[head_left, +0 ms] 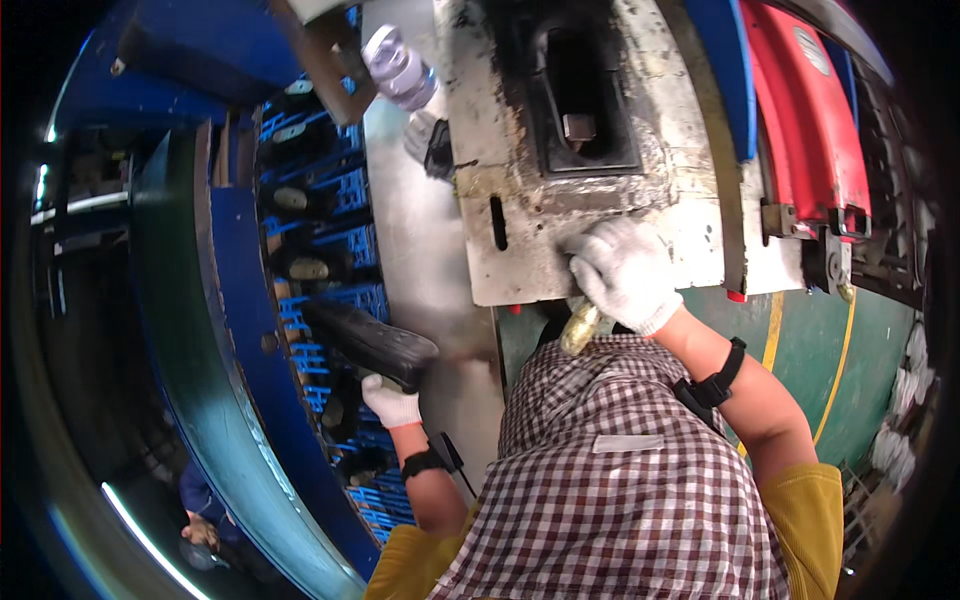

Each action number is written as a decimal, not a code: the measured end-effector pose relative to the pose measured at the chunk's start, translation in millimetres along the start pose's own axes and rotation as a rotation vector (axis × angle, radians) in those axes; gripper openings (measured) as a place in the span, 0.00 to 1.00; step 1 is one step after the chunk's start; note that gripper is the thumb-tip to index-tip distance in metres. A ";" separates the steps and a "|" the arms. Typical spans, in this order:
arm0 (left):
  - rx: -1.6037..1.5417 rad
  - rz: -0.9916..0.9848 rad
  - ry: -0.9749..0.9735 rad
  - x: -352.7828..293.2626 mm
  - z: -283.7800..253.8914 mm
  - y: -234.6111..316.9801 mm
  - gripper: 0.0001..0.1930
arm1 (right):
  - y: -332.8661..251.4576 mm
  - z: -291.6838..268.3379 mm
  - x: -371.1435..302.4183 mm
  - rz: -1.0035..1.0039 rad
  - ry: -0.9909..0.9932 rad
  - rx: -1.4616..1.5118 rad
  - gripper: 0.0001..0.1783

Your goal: Operating a heat-press machine to bond shoe soles to uppers.

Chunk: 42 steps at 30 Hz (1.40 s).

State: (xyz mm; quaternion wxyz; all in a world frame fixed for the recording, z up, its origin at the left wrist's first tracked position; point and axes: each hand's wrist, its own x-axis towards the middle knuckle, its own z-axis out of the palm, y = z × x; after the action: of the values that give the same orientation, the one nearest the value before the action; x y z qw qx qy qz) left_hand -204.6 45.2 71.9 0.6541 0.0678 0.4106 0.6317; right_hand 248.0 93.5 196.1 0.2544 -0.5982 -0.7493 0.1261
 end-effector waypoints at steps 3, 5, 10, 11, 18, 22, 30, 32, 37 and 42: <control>-0.025 -0.142 -0.261 1.0 70.9 -14.2 0.44 | 4.7 5.1 2.5 -0.140 0.133 0.198 0.18; -0.024 -0.306 -0.112 -0.1 133.2 -27.5 0.40 | -9.8 -5.1 7.2 -0.054 -0.095 0.398 0.35; 0.056 -0.392 -0.547 23.8 232.7 -76.9 0.37 | -36.3 -9.0 31.5 0.190 -0.116 1.100 0.52; 0.352 -0.293 -0.425 13.4 276.2 -71.3 0.40 | -26.5 -13.8 35.5 0.246 -0.049 1.235 0.51; 0.790 0.893 -0.606 -28.6 371.8 -29.2 0.43 | 58.6 -25.0 120.3 0.509 0.355 0.513 0.50; 0.667 1.228 -0.726 -38.0 422.9 3.4 0.45 | 73.6 -11.4 143.9 0.647 0.204 -0.008 0.47; 1.537 1.779 -0.987 -21.7 581.7 43.6 0.27 | 56.6 5.3 128.7 0.601 0.148 -0.209 0.48; 1.042 2.240 -0.789 -17.3 605.2 -5.2 0.18 | 50.0 -1.6 129.5 0.609 0.079 -0.137 0.49; 1.903 1.129 -1.090 -44.4 649.9 15.3 0.21 | 113.8 -6.2 67.3 0.476 0.319 0.342 0.38; 1.866 0.355 -1.343 -28.5 634.2 -0.3 0.14 | 81.5 -16.7 -78.2 0.604 0.236 0.667 0.15</control>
State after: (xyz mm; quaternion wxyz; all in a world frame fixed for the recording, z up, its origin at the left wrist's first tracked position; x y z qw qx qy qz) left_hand 194.5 292.7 499.1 0.3386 0.9008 0.2719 0.0040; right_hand 336.9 37.0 151.8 0.4683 -0.6854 -0.4258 0.3599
